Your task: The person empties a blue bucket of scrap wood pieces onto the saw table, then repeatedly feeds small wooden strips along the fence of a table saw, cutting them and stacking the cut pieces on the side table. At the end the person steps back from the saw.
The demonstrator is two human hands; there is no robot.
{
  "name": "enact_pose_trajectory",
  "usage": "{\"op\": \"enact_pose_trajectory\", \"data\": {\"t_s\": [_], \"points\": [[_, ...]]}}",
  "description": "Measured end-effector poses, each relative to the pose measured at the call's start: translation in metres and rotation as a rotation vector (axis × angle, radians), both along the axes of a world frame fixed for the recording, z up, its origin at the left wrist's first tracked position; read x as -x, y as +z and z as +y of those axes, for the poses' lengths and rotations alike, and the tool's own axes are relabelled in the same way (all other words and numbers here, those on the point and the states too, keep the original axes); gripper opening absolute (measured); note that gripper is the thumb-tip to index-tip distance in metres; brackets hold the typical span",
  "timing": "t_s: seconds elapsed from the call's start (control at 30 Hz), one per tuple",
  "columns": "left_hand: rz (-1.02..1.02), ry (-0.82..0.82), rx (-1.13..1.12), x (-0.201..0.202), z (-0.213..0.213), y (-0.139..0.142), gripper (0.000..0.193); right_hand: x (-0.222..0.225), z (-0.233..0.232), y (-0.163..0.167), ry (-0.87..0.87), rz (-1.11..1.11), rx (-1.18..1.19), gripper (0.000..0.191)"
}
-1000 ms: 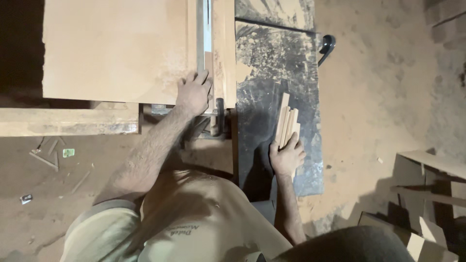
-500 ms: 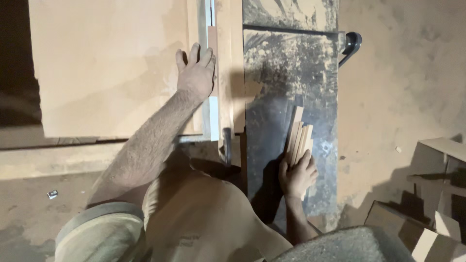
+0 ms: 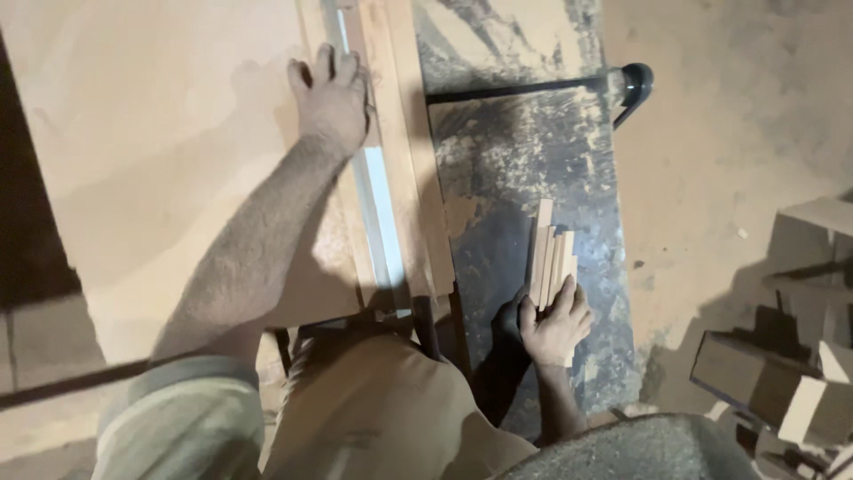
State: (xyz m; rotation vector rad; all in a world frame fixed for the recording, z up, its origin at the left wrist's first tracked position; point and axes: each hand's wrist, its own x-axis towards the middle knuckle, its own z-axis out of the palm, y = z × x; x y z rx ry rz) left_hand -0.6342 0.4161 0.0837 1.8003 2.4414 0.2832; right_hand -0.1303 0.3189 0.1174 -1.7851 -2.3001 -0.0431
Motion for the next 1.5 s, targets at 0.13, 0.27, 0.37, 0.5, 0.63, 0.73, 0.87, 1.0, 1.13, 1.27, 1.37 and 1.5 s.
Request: {"op": "enact_pose_trajectory", "data": {"t_s": [0.13, 0.27, 0.37, 0.5, 0.63, 0.73, 0.87, 1.0, 1.13, 1.27, 1.37, 1.5], "points": [[-0.101, 0.010, 0.117, 0.039, 0.038, -0.011, 0.056, 0.007, 0.006, 0.003, -0.021, 0.005, 0.000, 0.087], [-0.051, 0.049, 0.000, 0.086, 0.078, 0.008, 0.048, 0.002, 0.006, 0.013, -0.051, 0.047, 0.126, 0.092], [-0.008, 0.055, -0.340, 0.079, 0.085, 0.034, 0.043, -0.008, 0.000, 0.022, -0.067, 0.121, 0.220, 0.094], [-0.847, -0.145, -0.422, -0.026, 0.057, 0.065, 0.037, -0.013, -0.005, 0.022, -0.125, 0.157, 0.225, 0.086], [-0.591, -0.450, 0.052, -0.186, -0.004, 0.077, 0.023, -0.015, -0.008, 0.025, -0.066, 0.120, 0.211, 0.082], [-0.514, -0.842, -0.049, -0.251, -0.033, 0.077, 0.022, -0.018, -0.012, 0.026, -0.060, 0.110, 0.156, 0.076], [-0.597, -0.486, 0.103, -0.320, -0.052, 0.071, 0.058, -0.032, -0.027, 0.024, -0.158, 0.126, 0.108, 0.072], [-0.438, -0.263, 0.135, -0.371, -0.050, 0.051, 0.056, -0.057, -0.054, 0.024, -0.150, 0.133, 0.064, 0.074], [-0.504, -0.202, -0.092, -0.387, -0.057, 0.028, 0.029, -0.076, -0.085, 0.020, -0.090, 0.120, -0.012, 0.077], [-0.505, -0.223, -0.314, -0.363, -0.085, 0.045, 0.041, -0.084, -0.095, 0.012, -0.018, 0.155, -0.075, 0.081], [-0.720, -0.122, -0.568, -0.325, -0.137, 0.079, 0.053, -0.081, -0.083, 0.000, -0.022, 0.221, -0.095, 0.075], [-0.505, 0.100, -0.592, -0.252, -0.202, 0.099, 0.056, -0.076, -0.057, -0.017, 0.048, 0.248, -0.128, 0.059]]}}
